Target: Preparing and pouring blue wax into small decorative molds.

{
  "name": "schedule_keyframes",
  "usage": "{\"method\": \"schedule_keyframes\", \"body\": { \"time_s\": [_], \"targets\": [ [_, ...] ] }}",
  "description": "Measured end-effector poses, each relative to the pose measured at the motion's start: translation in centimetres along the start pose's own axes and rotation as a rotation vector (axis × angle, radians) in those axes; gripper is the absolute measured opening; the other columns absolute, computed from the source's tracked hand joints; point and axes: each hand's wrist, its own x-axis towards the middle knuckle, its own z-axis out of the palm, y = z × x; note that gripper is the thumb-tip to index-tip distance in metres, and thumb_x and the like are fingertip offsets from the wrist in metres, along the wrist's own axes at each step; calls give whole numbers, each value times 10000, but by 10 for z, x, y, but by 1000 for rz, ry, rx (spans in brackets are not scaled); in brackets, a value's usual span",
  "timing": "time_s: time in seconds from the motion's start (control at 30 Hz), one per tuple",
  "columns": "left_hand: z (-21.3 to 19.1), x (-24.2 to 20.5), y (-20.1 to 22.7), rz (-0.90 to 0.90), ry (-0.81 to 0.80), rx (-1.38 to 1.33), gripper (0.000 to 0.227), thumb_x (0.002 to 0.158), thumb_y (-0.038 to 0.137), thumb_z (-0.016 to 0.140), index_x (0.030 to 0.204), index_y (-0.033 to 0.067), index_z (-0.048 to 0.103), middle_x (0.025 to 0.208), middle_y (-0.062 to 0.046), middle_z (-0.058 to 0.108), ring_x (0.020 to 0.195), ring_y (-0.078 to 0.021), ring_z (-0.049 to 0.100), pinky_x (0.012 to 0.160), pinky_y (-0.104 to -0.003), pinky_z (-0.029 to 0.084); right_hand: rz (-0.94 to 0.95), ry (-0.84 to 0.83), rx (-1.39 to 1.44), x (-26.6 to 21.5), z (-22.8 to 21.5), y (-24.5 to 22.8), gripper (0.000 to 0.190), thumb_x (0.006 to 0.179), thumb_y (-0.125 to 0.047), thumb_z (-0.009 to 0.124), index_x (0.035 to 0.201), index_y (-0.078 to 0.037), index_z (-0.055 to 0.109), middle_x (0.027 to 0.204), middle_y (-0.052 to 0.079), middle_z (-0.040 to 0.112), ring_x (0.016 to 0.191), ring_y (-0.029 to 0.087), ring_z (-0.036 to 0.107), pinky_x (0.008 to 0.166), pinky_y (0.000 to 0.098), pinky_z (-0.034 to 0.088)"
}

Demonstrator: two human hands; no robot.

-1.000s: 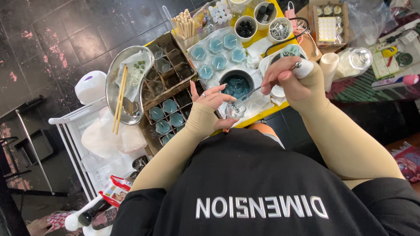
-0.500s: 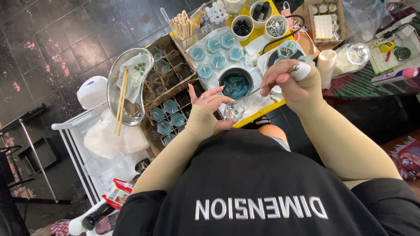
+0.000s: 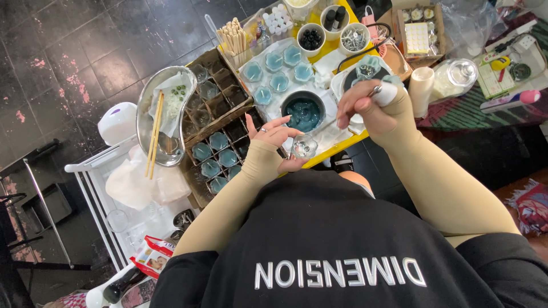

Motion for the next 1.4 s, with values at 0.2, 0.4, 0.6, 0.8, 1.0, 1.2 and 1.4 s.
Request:
{"method": "schedule_keyframes", "body": {
  "time_s": [0.2,0.4,0.6,0.8,1.0,1.2,1.4],
  "targets": [
    [3,2,5,27,103,47,496,685,453,890,1060,176,722,1122,-24,728,1279,-213,613,1218,-690,-70,21,-23,-136,-9,5,-9,193,1091,-163,628,988,-1,647,937,119,671,834,204,675,775,319,564],
    [2,-3,3,80,184,159,502,707,484,887,1077,191,717,1128,2,705,1271,-195,611,1229,-695,-54,-21,68,-93,-16,4,-12,194,1080,-181,668,986,-13,646,986,134,682,792,210,698,801,327,577],
    [-1,-1,9,100,218,252,520,662,459,883,1068,178,719,1038,55,690,1276,-204,586,1200,-725,-60,-111,117,-23,-22,7,-9,227,1068,-218,715,958,-30,651,978,128,683,789,217,711,740,315,602],
    [1,-3,12,105,276,328,505,688,473,859,1069,182,703,1029,68,698,1316,-196,585,1209,-709,-63,-182,122,-127,-38,14,-13,237,1060,-245,699,1015,-13,682,948,126,689,818,218,730,751,315,613],
    [10,-1,8,145,415,413,478,814,592,807,1055,196,688,998,64,681,1291,-195,594,1225,-696,-69,-220,75,-268,-61,11,-5,202,1038,-211,710,1028,-12,679,988,142,686,860,254,734,735,333,619],
    [9,-1,10,138,433,411,511,849,644,759,1080,193,695,989,71,678,1282,-202,598,1211,-695,-88,-284,157,-141,-66,8,8,187,1042,-216,704,1064,-30,699,966,137,694,791,245,737,708,358,628],
    [15,0,5,146,470,423,483,836,618,800,1053,197,705,1003,77,689,1280,-181,601,1235,-672,-63,-335,107,-329,-59,13,-6,222,1043,-243,681,1045,-21,675,977,156,690,854,258,745,714,336,618]
  ]
}}
